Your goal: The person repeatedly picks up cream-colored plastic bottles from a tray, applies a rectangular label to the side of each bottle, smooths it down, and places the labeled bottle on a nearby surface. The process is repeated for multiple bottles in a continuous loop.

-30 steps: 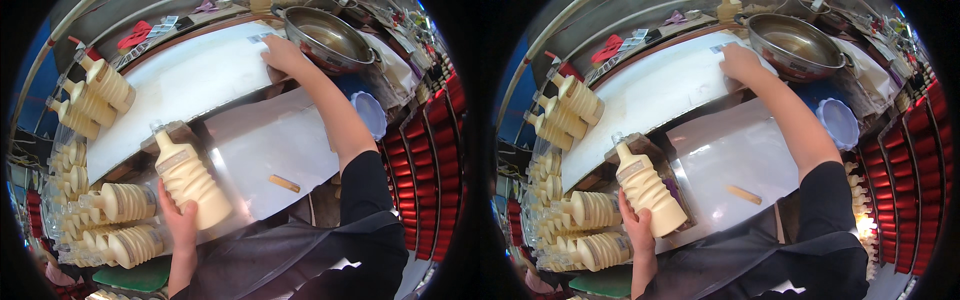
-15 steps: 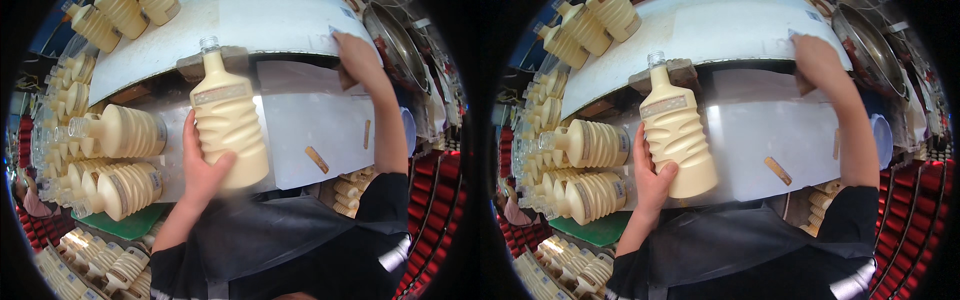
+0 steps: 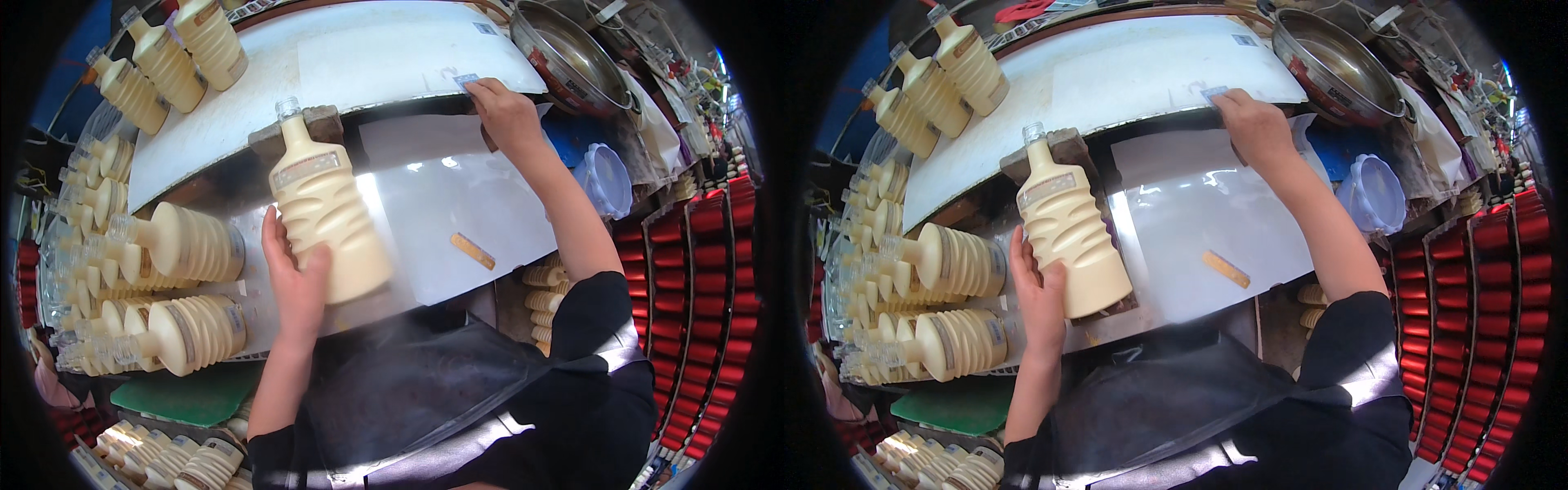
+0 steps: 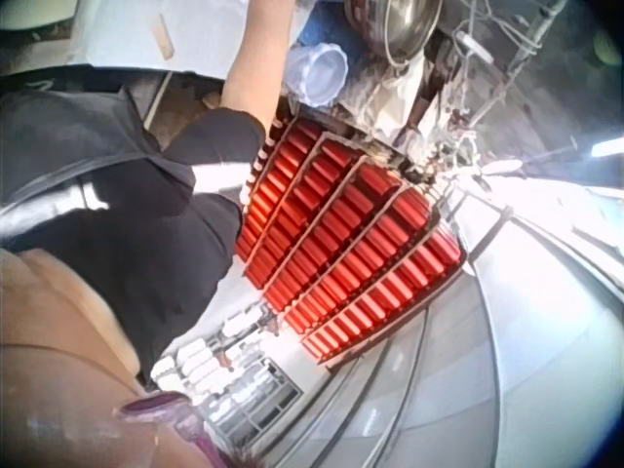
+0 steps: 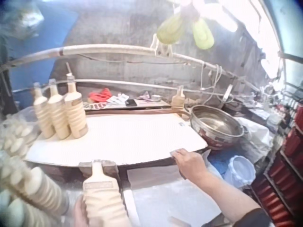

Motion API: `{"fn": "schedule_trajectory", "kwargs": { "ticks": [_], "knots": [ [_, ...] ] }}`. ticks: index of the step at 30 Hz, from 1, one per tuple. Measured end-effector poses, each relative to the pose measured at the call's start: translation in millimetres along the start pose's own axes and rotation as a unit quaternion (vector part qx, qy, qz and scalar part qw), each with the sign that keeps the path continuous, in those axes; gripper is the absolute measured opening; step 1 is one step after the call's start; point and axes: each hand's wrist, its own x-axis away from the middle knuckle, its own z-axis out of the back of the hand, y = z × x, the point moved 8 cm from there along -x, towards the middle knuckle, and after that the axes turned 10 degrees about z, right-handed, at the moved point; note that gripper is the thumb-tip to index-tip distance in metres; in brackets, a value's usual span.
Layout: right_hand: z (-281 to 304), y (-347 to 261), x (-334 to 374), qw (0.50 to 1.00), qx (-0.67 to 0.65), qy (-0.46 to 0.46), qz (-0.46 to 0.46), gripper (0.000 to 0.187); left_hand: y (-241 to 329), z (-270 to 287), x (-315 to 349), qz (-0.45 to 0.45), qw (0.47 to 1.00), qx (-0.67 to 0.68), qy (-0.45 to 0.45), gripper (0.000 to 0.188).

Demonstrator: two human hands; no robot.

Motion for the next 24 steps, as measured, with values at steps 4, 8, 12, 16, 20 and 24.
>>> {"fn": "schedule_trajectory", "kwargs": {
  "ticks": [4,8,12,16,20,24],
  "knots": [
    [4,1,-5,0.998,-0.003,-0.052,-0.044,0.017,-5,4,15,-0.033,0.999,-0.002,-0.011,0.079],
    [14,-54,2,0.920,-0.325,-0.093,-0.196,0.020,-10,10,24,-0.050,0.998,-0.021,-0.009,0.073],
    [83,-171,-7,0.945,-0.325,0.031,-0.009,0.012,-6,12,24,-0.045,0.999,-0.004,-0.021,0.071],
    [106,-262,0,0.965,-0.232,-0.021,0.119,0.034,1,11,26,-0.021,0.998,0.011,-0.054,0.064],
    [108,-279,8,0.973,-0.183,-0.018,0.141,0.031,2,17,26,0.010,0.997,0.050,-0.052,0.059],
    [109,-275,15,0.961,-0.182,0.031,0.208,0.031,0,17,22,0.019,0.996,0.077,-0.036,0.056]
  ]
}}
